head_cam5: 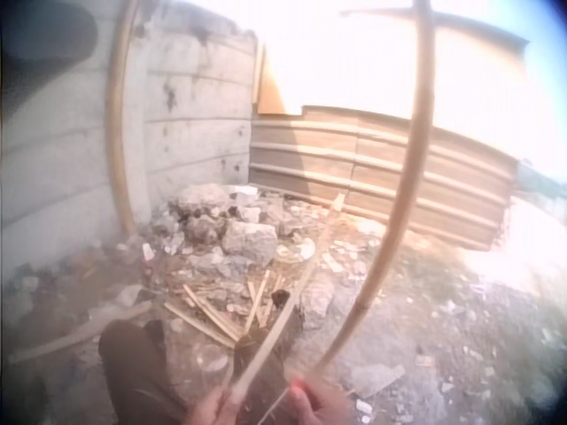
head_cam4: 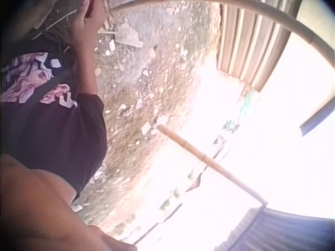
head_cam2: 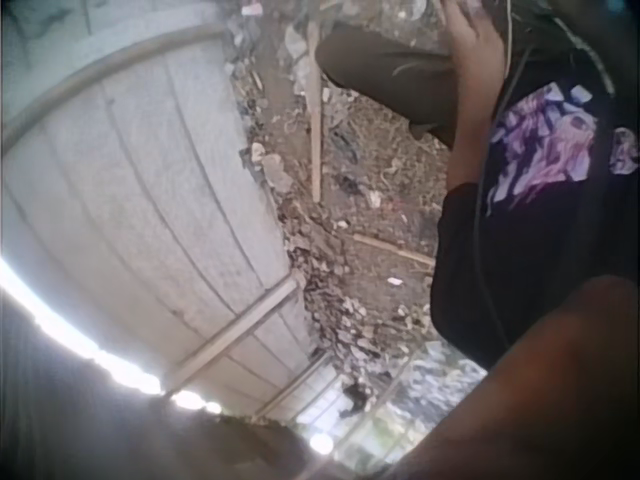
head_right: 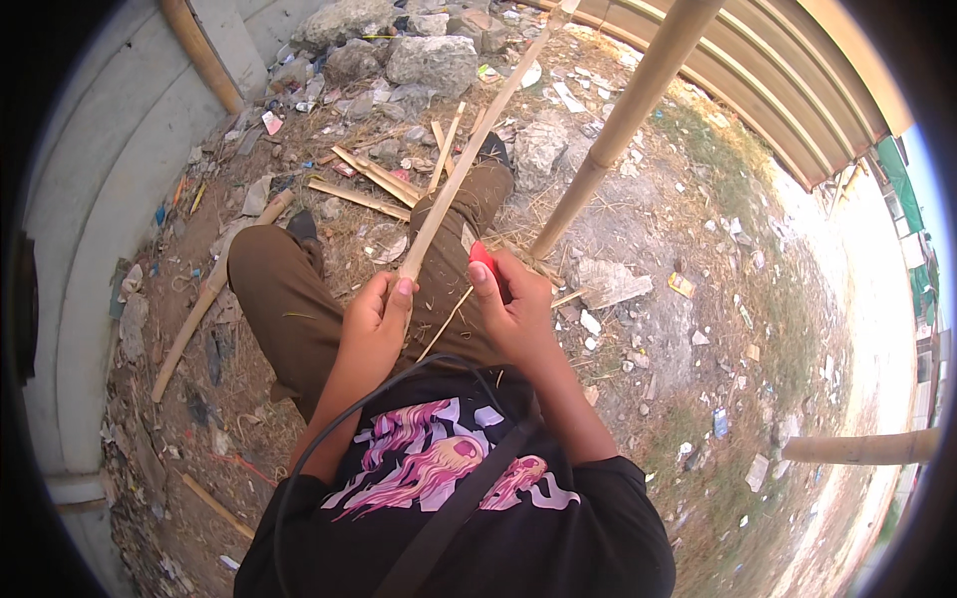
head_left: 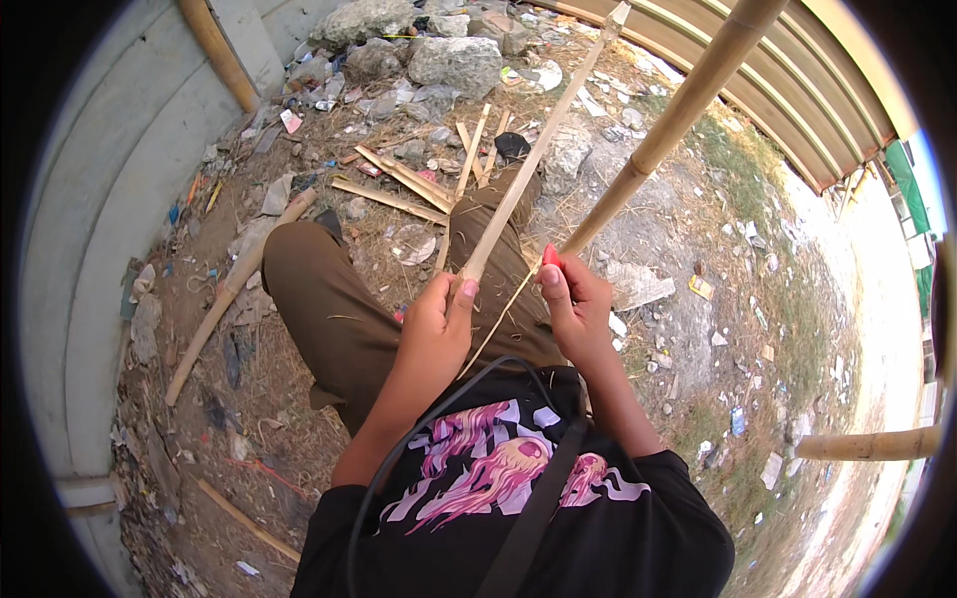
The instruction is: The person sits on the ground and uses a red utility knife to shave and smooth a long bamboo stick. They hold the stick with their left hand and repeatedly scrape along its length with the knife in their right hand, removing thin strips of bamboo.
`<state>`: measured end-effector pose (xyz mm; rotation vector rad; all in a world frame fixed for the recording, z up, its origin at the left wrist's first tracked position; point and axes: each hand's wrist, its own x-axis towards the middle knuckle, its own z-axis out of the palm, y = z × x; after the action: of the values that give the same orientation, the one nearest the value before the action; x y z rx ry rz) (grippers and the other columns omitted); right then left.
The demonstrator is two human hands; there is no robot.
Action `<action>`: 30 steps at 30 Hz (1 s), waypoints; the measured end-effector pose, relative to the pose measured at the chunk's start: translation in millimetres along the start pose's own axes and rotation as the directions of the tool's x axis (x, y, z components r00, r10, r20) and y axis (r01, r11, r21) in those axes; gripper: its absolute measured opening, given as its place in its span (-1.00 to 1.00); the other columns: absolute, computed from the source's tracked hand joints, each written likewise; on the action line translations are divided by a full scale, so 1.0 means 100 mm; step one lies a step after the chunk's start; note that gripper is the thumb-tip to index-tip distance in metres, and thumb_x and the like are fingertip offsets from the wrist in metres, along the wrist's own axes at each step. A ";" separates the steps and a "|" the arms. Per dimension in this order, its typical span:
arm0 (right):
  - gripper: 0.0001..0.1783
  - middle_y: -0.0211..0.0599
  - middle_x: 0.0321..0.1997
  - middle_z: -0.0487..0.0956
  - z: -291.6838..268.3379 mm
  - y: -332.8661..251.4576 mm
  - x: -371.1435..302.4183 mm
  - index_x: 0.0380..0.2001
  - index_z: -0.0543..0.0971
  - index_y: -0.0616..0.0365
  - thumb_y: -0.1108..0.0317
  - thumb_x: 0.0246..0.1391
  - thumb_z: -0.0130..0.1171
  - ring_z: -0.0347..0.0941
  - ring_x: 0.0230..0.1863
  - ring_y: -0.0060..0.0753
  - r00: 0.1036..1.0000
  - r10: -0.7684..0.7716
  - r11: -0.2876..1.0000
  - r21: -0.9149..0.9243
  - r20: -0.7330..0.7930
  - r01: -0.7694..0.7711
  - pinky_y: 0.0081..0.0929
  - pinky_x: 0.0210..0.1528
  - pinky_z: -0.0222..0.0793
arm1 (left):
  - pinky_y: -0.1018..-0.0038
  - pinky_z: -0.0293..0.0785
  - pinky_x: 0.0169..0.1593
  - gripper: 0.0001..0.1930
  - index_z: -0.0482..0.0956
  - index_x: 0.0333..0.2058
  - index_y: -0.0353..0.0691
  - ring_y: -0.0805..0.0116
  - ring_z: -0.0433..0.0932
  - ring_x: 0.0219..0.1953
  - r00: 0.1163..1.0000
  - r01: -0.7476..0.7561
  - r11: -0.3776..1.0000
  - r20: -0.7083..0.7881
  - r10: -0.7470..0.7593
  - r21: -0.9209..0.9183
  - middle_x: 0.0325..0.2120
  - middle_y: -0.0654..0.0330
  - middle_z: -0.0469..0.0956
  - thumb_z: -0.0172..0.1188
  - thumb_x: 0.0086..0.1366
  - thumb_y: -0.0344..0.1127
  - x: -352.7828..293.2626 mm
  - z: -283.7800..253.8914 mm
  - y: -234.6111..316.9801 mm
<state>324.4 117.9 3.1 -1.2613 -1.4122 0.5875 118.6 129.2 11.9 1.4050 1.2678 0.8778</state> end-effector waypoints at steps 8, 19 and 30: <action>-0.62 -0.27 -0.65 0.41 0.12 -0.01 0.09 -0.39 0.55 0.22 0.12 0.37 0.27 0.30 -0.63 -0.42 0.994 -0.062 0.983 -0.165 0.086 0.076 -0.36 -0.52 0.22 | 0.60 0.14 -0.51 -0.65 0.50 -0.23 -0.26 0.68 0.20 -0.58 0.992 0.097 0.949 0.113 -0.065 -0.300 -0.60 0.42 0.31 0.05 0.63 -0.07 0.02 -0.05 -0.05; -0.55 -0.25 -0.73 0.40 0.13 -0.04 0.30 -0.54 0.46 0.09 0.04 0.17 0.43 0.43 -0.71 -0.09 0.892 -0.329 0.829 -0.356 0.311 0.430 -0.23 -0.63 0.24 | 0.62 -0.16 -0.64 -0.62 0.38 -0.27 -0.18 0.72 -0.03 -0.70 0.883 0.412 0.690 0.448 -0.141 -0.595 -0.63 0.49 0.09 -0.11 0.67 -0.01 0.08 -0.25 -0.04; -0.54 -0.24 -0.75 0.35 -0.10 0.24 1.18 -0.50 0.47 0.16 0.08 0.43 0.19 0.35 -0.73 -0.16 0.961 -0.236 0.942 -0.275 -0.142 0.191 -0.31 -0.62 0.20 | 0.66 -0.07 -0.56 -0.58 0.41 -0.28 -0.17 0.73 0.06 -0.62 0.828 0.497 0.703 0.519 -0.211 -0.508 -0.60 0.50 0.15 -0.05 0.64 0.07 0.00 -0.15 0.03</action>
<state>361.8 229.1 31.0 -1.3057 -1.4882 0.1417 105.5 132.6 18.0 0.7010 0.7565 0.5824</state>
